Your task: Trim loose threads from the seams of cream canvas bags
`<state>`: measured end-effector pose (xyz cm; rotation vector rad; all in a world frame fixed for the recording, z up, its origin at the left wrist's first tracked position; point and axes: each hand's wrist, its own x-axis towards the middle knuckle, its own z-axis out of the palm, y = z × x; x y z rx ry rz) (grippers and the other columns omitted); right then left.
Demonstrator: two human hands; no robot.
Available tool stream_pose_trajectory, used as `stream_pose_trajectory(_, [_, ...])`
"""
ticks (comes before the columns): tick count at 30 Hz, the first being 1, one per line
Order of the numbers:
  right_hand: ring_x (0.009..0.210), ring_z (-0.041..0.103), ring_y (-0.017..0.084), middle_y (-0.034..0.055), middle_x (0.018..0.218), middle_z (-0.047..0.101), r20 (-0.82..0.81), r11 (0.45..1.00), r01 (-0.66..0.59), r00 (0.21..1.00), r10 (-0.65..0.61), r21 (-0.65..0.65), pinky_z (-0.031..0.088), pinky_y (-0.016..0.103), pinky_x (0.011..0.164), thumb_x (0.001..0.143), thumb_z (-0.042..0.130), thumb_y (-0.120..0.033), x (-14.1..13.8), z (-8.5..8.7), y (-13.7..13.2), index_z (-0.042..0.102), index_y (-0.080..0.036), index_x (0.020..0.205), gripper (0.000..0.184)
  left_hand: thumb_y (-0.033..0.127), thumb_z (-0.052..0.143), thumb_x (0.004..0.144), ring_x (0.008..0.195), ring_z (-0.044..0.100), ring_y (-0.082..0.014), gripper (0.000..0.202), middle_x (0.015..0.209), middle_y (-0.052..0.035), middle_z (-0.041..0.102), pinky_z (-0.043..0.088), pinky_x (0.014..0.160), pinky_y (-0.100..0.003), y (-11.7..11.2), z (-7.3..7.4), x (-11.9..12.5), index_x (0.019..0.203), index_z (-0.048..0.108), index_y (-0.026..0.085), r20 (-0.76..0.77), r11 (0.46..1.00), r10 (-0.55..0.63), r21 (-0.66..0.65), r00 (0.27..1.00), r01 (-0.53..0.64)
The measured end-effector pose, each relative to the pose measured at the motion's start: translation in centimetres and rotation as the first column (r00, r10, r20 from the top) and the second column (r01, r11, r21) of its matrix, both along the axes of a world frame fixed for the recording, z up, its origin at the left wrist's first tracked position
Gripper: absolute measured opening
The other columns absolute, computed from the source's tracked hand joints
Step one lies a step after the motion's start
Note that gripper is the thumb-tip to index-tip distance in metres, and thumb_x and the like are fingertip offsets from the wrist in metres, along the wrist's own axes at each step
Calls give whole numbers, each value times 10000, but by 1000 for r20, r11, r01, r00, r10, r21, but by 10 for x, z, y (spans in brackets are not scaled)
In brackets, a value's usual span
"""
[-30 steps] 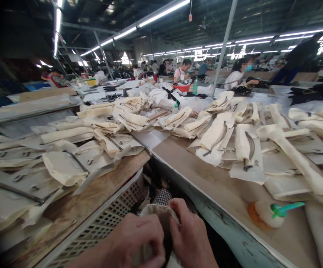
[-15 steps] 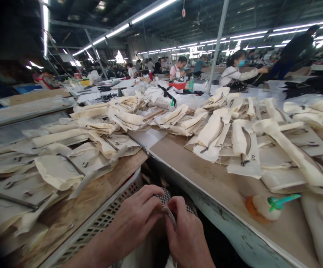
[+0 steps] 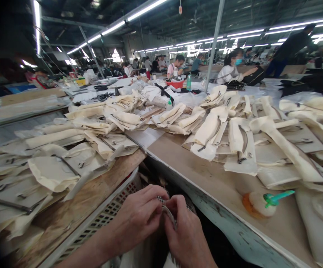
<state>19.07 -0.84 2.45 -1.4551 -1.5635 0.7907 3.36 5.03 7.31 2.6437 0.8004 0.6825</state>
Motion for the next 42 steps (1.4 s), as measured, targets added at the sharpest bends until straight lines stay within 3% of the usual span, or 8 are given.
stream_pose_trajectory(13, [629, 664, 137, -31, 769, 666, 56, 995, -80, 995, 77, 53, 511, 215, 574, 917, 472, -228, 9, -3, 2, 461, -245, 952, 40, 16, 492, 810, 975, 587, -191, 152, 1039, -63, 641, 518, 879, -321, 0, 3, -3, 796, 555, 154, 20, 997, -69, -22, 997, 70])
stream_pose_trajectory(20, [767, 693, 143, -2, 863, 682, 46, 990, -127, 991, 125, 65, 551, 211, 670, 927, 465, -202, 12, -8, 2, 507, -233, 1024, 110, 12, 496, 799, 992, 585, -189, 161, 1062, -59, 643, 514, 889, -319, 1, 2, -4, 791, 558, 161, 32, 995, -99, -8, 995, 99])
stream_pose_trajectory(26, [794, 644, 156, 45, 952, 593, 155, 976, -39, 988, 6, 213, 543, 231, 661, 907, 435, -181, 10, -7, 2, 511, -238, 945, 103, 28, 509, 781, 933, 596, -172, 141, 1029, -61, 641, 528, 836, -295, 2, -4, -4, 779, 561, 159, 19, 997, -84, 5, 996, 83])
stream_pose_trajectory(35, [707, 671, 128, 50, 925, 661, 495, 940, -147, 868, -26, 308, 472, 173, 537, 932, 425, -185, 19, 0, 1, 661, -251, 989, 252, 33, 521, 752, 912, 599, -164, 142, 1019, -52, 637, 531, 784, -255, 0, -4, -5, 780, 556, 168, 44, 999, -31, -29, 999, 32])
stream_pose_trajectory(42, [721, 673, 122, 38, 904, 676, 493, 911, -129, 865, -89, 391, 455, 182, 575, 945, 437, -182, 17, 6, 0, 663, -241, 904, 237, 25, 540, 738, 915, 608, -165, 146, 1033, -37, 644, 522, 765, -249, -4, 0, -4, 753, 543, 170, 49, 998, 25, -57, 998, -22])
